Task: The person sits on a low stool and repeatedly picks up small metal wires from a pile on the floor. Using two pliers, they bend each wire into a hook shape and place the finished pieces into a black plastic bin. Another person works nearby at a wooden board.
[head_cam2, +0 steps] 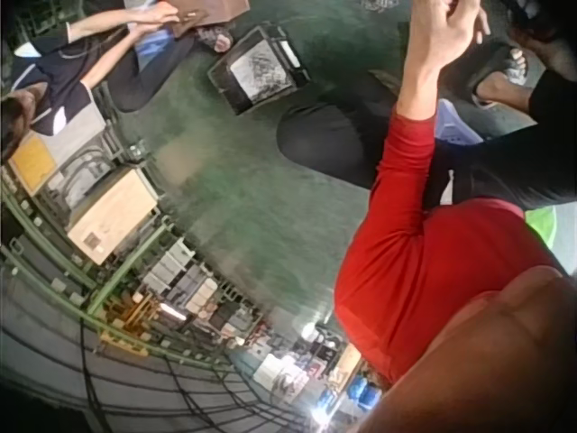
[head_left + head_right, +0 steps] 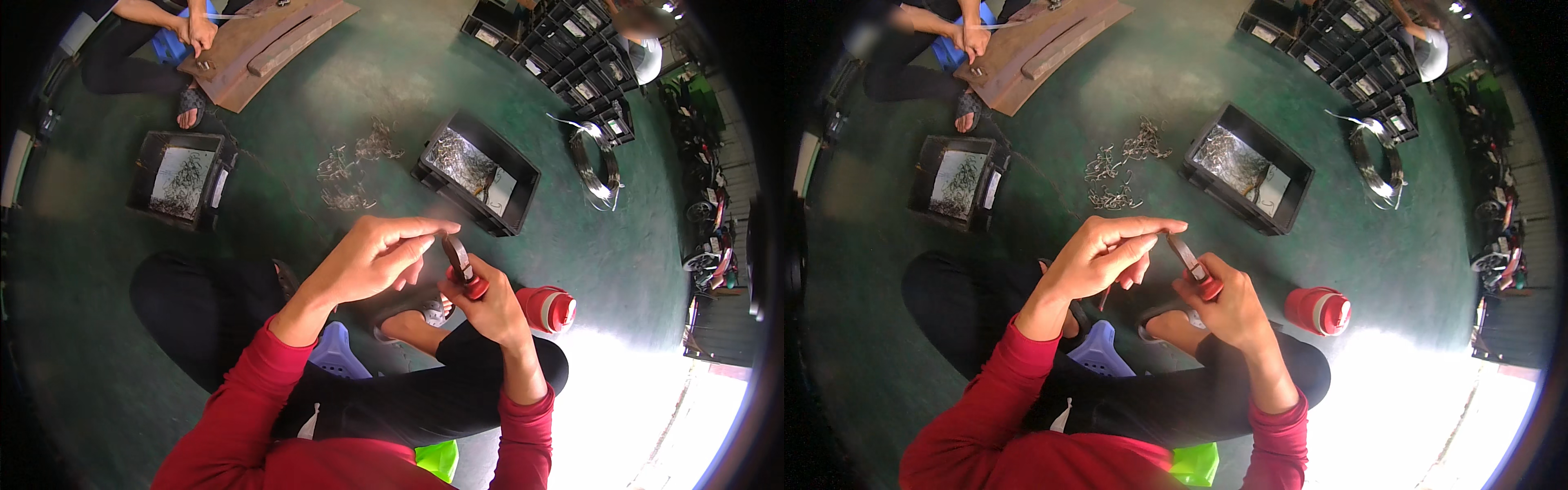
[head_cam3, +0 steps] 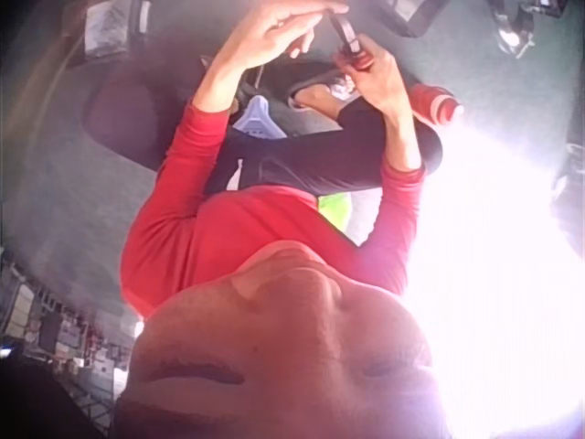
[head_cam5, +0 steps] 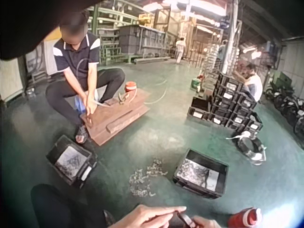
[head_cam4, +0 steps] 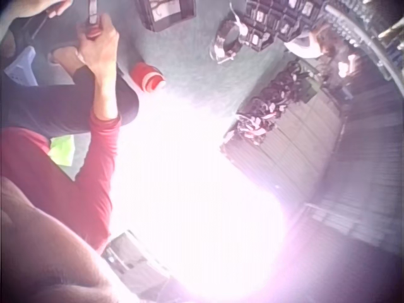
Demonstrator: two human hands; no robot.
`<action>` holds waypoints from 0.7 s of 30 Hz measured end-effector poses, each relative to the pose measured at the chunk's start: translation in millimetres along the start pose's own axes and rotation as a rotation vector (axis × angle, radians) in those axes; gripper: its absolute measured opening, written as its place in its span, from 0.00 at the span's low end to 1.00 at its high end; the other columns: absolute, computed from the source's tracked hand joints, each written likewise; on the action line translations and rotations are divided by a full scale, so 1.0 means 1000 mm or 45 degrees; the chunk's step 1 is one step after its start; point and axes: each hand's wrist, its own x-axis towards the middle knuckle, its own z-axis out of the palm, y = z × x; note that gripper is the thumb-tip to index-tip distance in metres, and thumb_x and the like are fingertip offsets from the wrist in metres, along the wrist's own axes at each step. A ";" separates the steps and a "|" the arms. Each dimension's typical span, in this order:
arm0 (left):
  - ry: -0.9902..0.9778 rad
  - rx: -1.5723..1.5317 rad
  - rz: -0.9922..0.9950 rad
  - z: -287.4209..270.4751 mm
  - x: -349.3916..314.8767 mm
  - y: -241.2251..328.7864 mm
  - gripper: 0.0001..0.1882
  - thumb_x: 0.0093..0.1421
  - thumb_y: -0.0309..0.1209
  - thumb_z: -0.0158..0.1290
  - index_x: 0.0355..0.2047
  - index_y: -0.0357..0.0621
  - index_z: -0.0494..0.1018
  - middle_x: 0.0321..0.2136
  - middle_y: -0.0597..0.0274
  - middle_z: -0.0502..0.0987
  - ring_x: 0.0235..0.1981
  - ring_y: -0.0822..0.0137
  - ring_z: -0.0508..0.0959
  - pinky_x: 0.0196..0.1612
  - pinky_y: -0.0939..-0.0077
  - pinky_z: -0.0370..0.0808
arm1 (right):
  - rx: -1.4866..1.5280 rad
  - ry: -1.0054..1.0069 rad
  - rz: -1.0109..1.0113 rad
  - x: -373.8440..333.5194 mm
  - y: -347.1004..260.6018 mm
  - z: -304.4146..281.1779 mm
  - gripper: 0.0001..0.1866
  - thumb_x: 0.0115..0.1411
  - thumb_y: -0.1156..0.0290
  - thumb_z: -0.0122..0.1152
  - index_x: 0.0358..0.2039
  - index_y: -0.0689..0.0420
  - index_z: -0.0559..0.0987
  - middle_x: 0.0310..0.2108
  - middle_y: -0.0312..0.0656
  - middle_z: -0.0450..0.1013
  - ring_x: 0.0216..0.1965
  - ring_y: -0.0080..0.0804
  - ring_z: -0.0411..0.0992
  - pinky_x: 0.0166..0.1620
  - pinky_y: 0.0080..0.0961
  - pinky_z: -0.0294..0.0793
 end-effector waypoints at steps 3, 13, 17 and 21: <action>0.038 0.108 0.074 0.006 0.000 -0.004 0.16 0.66 0.25 0.42 0.50 0.42 0.75 0.13 0.69 0.68 0.15 0.81 0.67 0.20 0.84 0.65 | -0.092 0.050 -0.013 0.000 0.000 0.001 0.13 0.53 0.69 0.68 0.29 0.63 0.73 0.19 0.46 0.71 0.20 0.34 0.67 0.28 0.29 0.68; 0.218 0.187 0.140 0.027 -0.001 -0.014 0.16 0.65 0.24 0.42 0.49 0.39 0.75 0.13 0.69 0.66 0.15 0.81 0.65 0.19 0.83 0.62 | -0.221 0.200 0.014 0.001 0.005 0.005 0.12 0.52 0.71 0.68 0.29 0.62 0.73 0.18 0.46 0.70 0.19 0.39 0.65 0.28 0.31 0.68; 0.281 0.167 0.174 0.033 -0.002 -0.015 0.15 0.65 0.24 0.42 0.49 0.39 0.75 0.13 0.69 0.66 0.15 0.81 0.65 0.19 0.82 0.62 | -0.226 0.242 0.005 0.002 0.005 0.008 0.12 0.52 0.71 0.68 0.30 0.61 0.73 0.21 0.47 0.72 0.21 0.42 0.69 0.29 0.30 0.70; 0.321 0.165 0.132 0.037 -0.004 -0.013 0.15 0.66 0.25 0.42 0.49 0.39 0.74 0.12 0.70 0.65 0.15 0.82 0.65 0.19 0.82 0.61 | -0.271 0.282 0.015 0.004 0.006 0.010 0.12 0.51 0.72 0.68 0.31 0.61 0.72 0.24 0.48 0.73 0.24 0.43 0.72 0.30 0.30 0.71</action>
